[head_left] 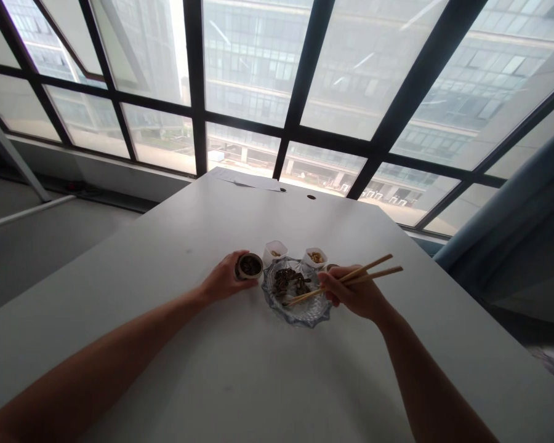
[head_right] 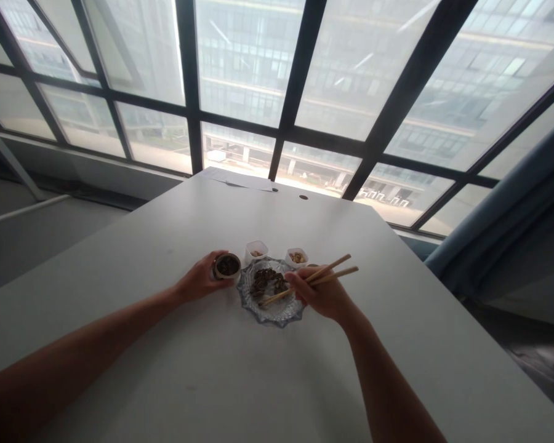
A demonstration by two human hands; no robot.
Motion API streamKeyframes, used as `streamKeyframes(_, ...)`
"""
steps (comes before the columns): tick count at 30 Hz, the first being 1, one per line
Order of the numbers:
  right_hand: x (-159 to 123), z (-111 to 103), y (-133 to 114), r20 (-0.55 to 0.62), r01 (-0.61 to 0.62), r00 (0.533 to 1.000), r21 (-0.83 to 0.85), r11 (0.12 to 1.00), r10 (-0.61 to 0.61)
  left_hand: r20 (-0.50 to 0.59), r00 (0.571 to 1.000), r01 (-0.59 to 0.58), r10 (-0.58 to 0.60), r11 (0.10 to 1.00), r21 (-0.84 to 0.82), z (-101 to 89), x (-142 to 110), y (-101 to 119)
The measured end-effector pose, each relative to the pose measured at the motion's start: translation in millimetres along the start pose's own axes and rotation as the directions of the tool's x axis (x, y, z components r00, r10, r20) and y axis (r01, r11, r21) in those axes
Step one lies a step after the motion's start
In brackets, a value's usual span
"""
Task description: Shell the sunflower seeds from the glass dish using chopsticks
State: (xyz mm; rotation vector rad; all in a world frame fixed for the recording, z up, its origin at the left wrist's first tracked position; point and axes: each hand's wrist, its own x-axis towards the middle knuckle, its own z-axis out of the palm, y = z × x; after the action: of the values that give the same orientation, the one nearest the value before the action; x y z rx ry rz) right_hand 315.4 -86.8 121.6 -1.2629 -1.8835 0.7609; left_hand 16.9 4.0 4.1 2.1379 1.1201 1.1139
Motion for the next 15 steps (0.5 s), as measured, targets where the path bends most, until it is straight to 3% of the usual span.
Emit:
streamKeyframes(4,-3,2,-3,0.127,0.121,0.986,-0.099,0.988,-0.108,0.001,1.000,0.010,-0.010,1.000,0.001,-0.9,0,0)
streamKeyframes(8,-1,8,1,0.080,0.078,0.994,-0.078,0.994,-0.072,0.004,1.000,0.019,-0.019,1.000,-0.003,-2.6,0,2)
streamKeyframes(12,3,6,21,-0.124,-0.083,0.988,0.075,0.994,0.092,0.019,0.999,0.030,-0.030,1.000,-0.009,-3.6,0,3)
streamKeyframes(15,8,0,42,-0.361,-0.160,0.894,0.296,0.942,0.265,0.021,0.999,0.029,-0.029,1.000,-0.011,-3.4,0,2)
